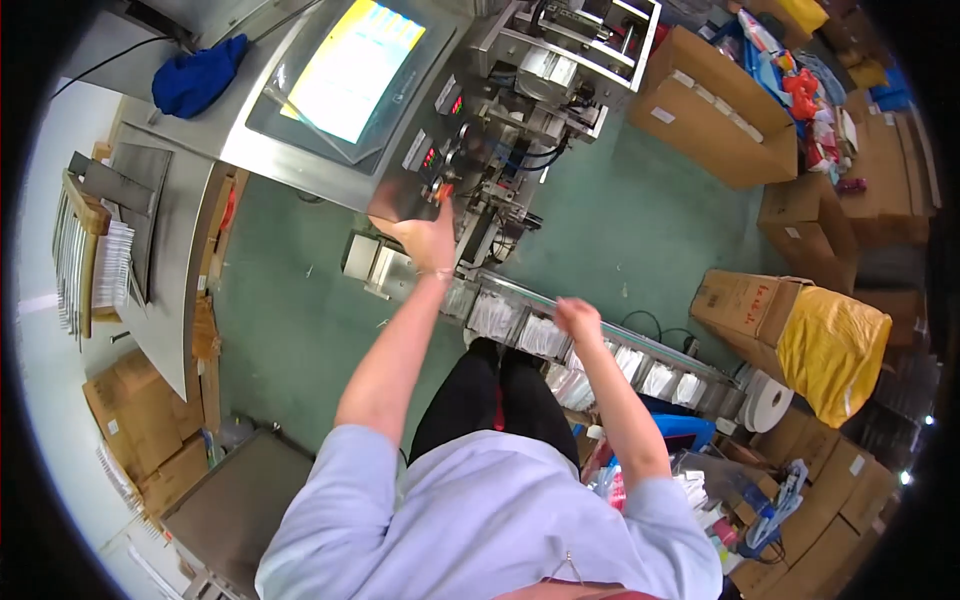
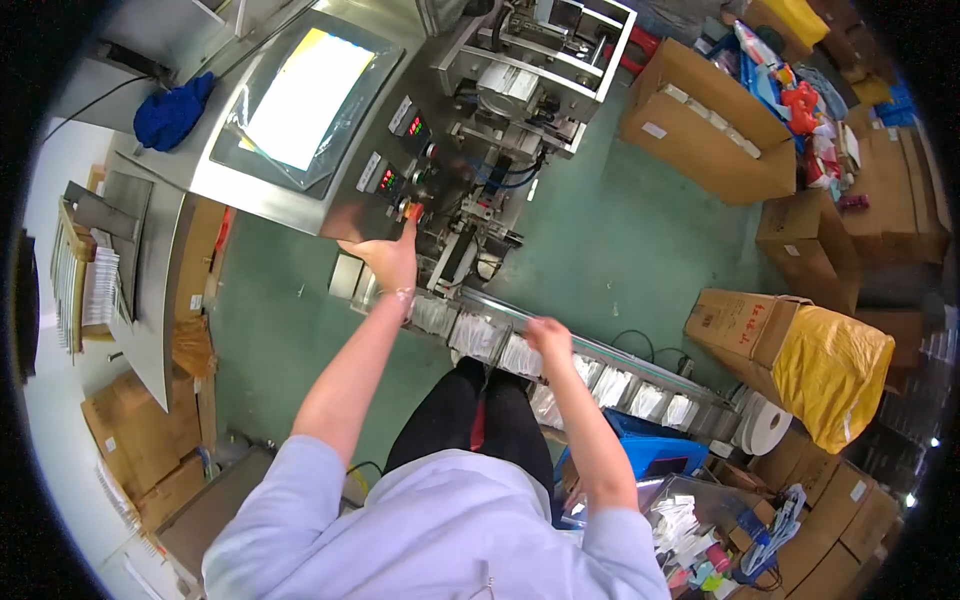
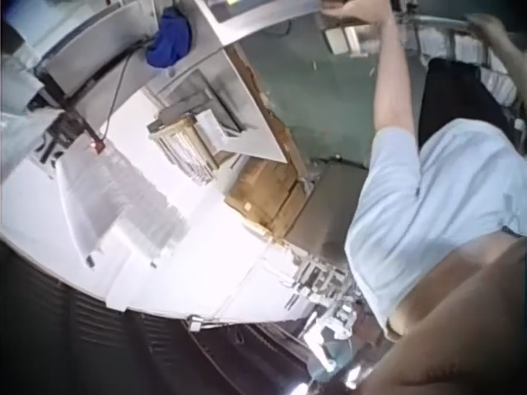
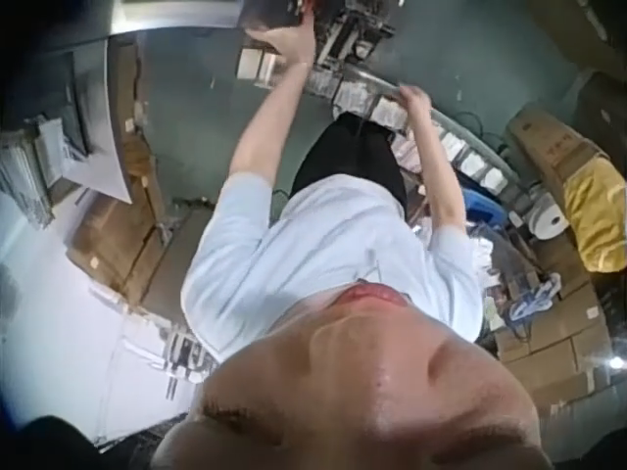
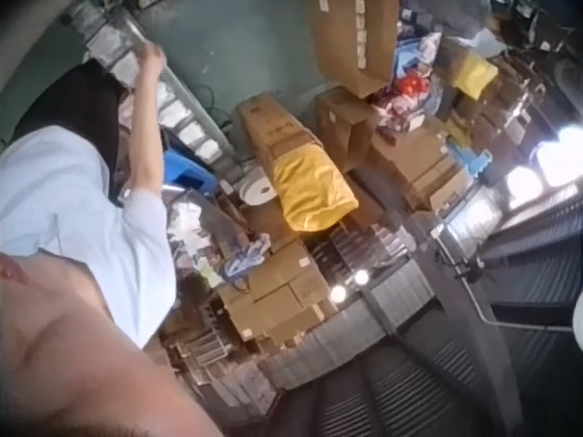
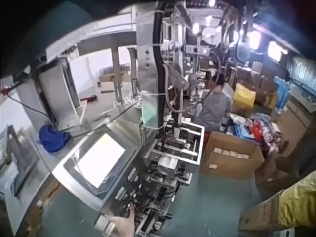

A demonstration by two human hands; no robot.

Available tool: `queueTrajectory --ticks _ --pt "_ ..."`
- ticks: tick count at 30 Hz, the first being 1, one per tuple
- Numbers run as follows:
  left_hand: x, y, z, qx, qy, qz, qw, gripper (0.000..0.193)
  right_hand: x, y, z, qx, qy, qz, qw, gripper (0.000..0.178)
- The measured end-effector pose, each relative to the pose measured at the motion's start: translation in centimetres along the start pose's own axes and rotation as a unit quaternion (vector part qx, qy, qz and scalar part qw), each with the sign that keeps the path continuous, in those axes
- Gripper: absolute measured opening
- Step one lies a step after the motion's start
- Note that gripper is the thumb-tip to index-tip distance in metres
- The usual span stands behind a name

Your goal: Remove items from a conveyor belt, place them into clear plastic bags, and pack the filled bags into cardboard boxes.

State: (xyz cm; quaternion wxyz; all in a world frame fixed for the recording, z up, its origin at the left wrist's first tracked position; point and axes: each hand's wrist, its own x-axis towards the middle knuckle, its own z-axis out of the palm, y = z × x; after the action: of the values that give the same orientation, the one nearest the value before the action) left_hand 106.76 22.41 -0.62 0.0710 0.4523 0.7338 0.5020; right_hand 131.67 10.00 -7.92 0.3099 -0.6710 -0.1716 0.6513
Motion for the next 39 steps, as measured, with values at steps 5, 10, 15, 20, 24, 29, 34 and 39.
queueTrajectory --ticks 5,10,15,20,24,29,34,39 --pt "-1.3 0.2 2.6 0.0 0.147 -0.109 0.983 0.106 -8.6 5.7 -8.4 0.091 0.178 0.034 0.979 0.019" --pt "-1.6 0.1 3.3 -0.007 0.164 -0.14 0.976 0.104 -13.1 -0.1 -5.7 0.102 0.183 -0.029 0.977 0.022" --pt "-2.1 -0.1 5.9 0.053 0.16 -0.182 0.969 0.104 -12.7 -11.4 -5.1 -0.005 0.156 -0.266 0.951 0.02" --pt "-1.6 -4.3 7.5 0.13 0.233 -0.128 0.955 0.107 -9.4 -23.0 -0.5 -0.181 0.133 -0.401 0.888 0.013" --pt "-3.0 -7.4 7.2 0.115 0.226 -0.216 0.943 0.111 -8.9 -30.7 16.2 -0.321 -0.237 -0.675 0.621 0.01" --pt "-1.0 -2.1 5.6 -0.027 0.162 -0.187 0.969 0.11 -7.4 -39.4 36.8 -0.341 -0.095 -0.841 0.409 0.029" --pt "-3.3 -5.8 6.4 0.252 0.176 -0.172 0.936 0.108 -8.5 -36.9 43.6 -0.484 -0.058 -0.747 0.453 0.031" --pt "-3.2 -4.2 7.7 0.235 0.188 -0.194 0.933 0.116 -6.5 -36.7 30.3 -0.195 -0.283 -0.817 0.463 0.054"
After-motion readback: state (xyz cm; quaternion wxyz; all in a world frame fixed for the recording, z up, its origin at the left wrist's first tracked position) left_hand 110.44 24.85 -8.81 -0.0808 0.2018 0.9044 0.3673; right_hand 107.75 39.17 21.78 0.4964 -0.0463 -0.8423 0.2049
